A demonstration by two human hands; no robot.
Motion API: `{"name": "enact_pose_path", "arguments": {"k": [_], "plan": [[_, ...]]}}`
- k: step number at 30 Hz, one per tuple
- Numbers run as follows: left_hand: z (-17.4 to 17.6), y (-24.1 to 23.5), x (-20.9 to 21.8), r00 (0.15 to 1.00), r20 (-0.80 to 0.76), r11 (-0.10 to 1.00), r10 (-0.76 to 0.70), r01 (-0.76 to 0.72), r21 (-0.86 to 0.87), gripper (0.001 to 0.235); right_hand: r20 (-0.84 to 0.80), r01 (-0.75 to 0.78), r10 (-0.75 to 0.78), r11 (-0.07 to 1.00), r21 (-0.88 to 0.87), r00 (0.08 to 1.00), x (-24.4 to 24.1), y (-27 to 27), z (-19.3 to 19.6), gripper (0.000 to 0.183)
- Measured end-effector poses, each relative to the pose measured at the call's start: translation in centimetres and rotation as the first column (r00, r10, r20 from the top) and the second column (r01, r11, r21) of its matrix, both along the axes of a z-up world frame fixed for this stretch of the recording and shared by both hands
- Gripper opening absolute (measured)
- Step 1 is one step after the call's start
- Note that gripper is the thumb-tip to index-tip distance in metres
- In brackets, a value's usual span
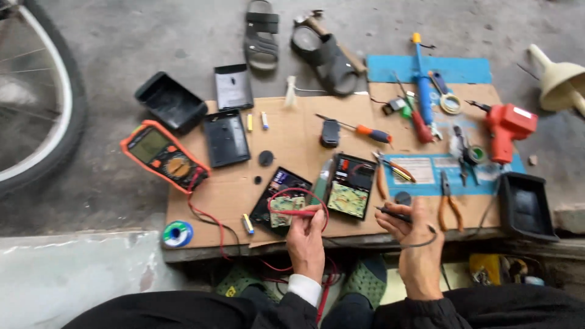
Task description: Testing electronic components on circuit boards using a digital multimeter.
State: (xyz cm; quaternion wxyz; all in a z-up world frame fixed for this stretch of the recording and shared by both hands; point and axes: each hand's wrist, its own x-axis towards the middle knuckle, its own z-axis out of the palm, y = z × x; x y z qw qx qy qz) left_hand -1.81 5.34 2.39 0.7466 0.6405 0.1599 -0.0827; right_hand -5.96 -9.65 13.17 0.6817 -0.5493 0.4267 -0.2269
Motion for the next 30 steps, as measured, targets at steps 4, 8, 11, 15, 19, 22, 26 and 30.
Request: {"name": "enact_pose_path", "arguments": {"k": [4,8,11,15,19,22,26,30], "plan": [[0.3,-2.6,0.2,0.994,0.004,0.993,-0.107,0.107,0.043,0.014,-0.019,0.016,-0.017,0.997,-0.074,1.0,-1.2,-1.8,-3.9,0.01],[-0.7,-3.5,0.9,0.951,0.19,0.948,-0.245,0.195,0.25,0.008,-0.074,-0.078,0.064,0.978,-0.194,0.995,-1.8,-1.7,-6.0,0.007],[0.1,-3.7,1.5,0.961,0.086,0.946,-0.263,0.24,0.217,0.008,-0.07,-0.097,0.084,0.974,-0.205,0.994,-2.0,-0.8,-5.3,0.011],[0.5,-4.3,1.8,0.978,-0.011,0.977,-0.21,0.21,0.018,0.01,0.056,-0.062,0.068,0.992,-0.112,0.996,-2.4,-0.6,-6.8,0.012],[-0.7,-4.6,1.9,0.967,-0.032,0.968,-0.252,0.252,-0.003,0.012,0.01,-0.063,0.065,0.992,-0.111,0.998,-1.9,-0.1,-5.5,0.005],[-0.8,-4.7,2.0,0.958,-0.085,0.962,-0.272,0.274,0.014,0.011,-0.086,-0.052,0.048,0.997,-0.048,0.995,-1.4,0.2,-6.3,0.01],[-1.3,-5.0,2.2,0.952,-0.096,0.951,-0.292,0.299,0.074,0.008,-0.153,-0.099,0.079,0.987,-0.123,0.985,-1.3,0.2,-8.2,0.005],[-2.1,-5.2,2.3,0.955,-0.083,0.95,-0.284,0.292,0.11,0.006,-0.172,-0.093,0.072,0.989,-0.116,0.983,-1.2,0.1,-8.6,0.006]]}}
